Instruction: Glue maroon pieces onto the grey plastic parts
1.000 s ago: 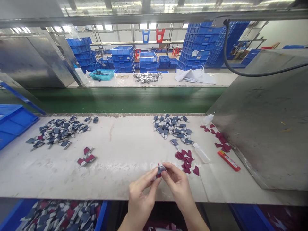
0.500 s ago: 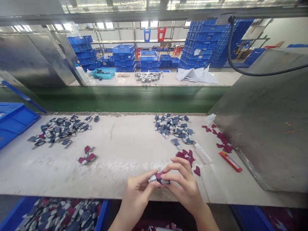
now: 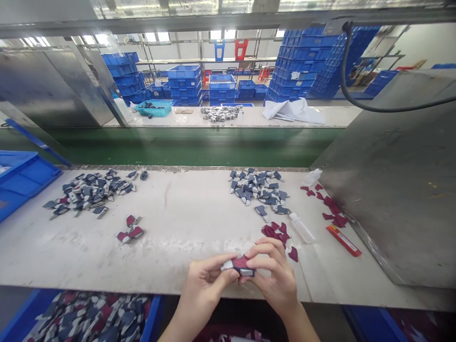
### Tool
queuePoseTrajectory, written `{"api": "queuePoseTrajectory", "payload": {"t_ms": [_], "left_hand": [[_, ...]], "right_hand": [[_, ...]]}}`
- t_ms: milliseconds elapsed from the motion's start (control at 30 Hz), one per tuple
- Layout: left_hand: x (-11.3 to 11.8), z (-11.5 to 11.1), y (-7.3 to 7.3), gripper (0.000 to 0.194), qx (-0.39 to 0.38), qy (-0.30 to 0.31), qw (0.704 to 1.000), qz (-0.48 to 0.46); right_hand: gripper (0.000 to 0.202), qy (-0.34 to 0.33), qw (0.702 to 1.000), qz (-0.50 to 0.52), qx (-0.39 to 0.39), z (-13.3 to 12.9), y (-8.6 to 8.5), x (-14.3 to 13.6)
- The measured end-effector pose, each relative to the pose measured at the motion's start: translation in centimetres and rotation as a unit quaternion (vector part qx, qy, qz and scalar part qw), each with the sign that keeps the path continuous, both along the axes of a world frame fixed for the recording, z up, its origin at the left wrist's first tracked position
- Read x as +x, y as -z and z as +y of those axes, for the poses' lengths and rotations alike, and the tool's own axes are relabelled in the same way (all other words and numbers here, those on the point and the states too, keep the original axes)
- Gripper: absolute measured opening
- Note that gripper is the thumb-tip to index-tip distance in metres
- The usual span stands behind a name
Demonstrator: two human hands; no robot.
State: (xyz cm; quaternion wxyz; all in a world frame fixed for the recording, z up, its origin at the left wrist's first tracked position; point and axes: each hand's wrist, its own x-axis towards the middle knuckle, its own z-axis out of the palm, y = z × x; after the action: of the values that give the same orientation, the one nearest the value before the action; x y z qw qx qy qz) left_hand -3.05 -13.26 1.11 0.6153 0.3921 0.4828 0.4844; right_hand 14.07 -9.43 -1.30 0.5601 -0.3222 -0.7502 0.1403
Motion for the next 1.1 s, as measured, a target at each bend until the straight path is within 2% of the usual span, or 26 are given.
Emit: {"api": "queuePoseTrajectory", "payload": {"t_ms": [100,167,300,400,500,600,633,700,767,867,967,1033,1100], "left_hand": [[0.0,0.2,-0.1,0.037,-0.016,0.009,1.0,-0.018],[0.0,0.5,-0.4,0.038,-0.037,0.011,0.999,-0.029],[0.0,1.1,-1.2,0.029,-0.115,-0.014,0.992,-0.054],[-0.2,1.3,-1.2,0.027,-0.156,-0.022,0.984,-0.082],[-0.2,1.3,-0.9,0.026,-0.143,-0.045,0.987,-0.06],[-0.1,1.3,-0.3,0.025,-0.109,-0.081,0.99,-0.021],[-0.1,1.3,-0.1,0.027,-0.102,-0.091,0.991,-0.013],[0.0,1.4,0.4,0.03,-0.092,-0.1,0.991,-0.004],[-0.1,1.4,1.0,0.032,-0.087,-0.096,0.992,-0.002],[-0.3,1.6,1.6,0.036,-0.084,-0.085,0.993,0.002],[-1.2,2.1,2.0,0.041,-0.084,-0.062,0.994,0.032],[-2.8,2.7,2.3,0.04,-0.072,-0.045,0.992,0.092],[-5.3,3.3,2.9,0.035,-0.039,-0.048,0.977,0.203]], "right_hand": [[0.01,0.004,0.999,-0.015,0.049,0.0,-0.3,0.3],[0.016,0.003,0.996,-0.029,0.084,0.0,-0.5,0.5],[0.023,0.007,0.986,-0.066,0.156,-0.1,-0.3,0.6],[0.03,0.024,0.983,-0.073,0.166,0.0,0.4,0.4],[0.035,0.035,0.995,-0.02,0.086,0.1,1.2,0.2],[0.057,-0.014,0.996,0.024,-0.08,-0.1,1.6,0.0],[0.056,-0.042,0.99,0.027,-0.129,-0.2,1.7,-0.1],[0.036,-0.08,0.976,0.039,-0.2,-0.3,1.8,-0.3],[0.022,-0.085,0.964,0.066,-0.244,-0.4,1.9,-0.6],[0.018,-0.076,0.955,0.094,-0.27,-0.4,2.5,-1.3],[0.02,-0.079,0.961,0.058,-0.259,-0.4,3.0,-2.0],[0.029,-0.065,0.971,-0.004,-0.23,-0.3,3.2,-1.8],[0.036,0.004,0.983,-0.061,-0.17,0.0,3.4,-0.8]]}}
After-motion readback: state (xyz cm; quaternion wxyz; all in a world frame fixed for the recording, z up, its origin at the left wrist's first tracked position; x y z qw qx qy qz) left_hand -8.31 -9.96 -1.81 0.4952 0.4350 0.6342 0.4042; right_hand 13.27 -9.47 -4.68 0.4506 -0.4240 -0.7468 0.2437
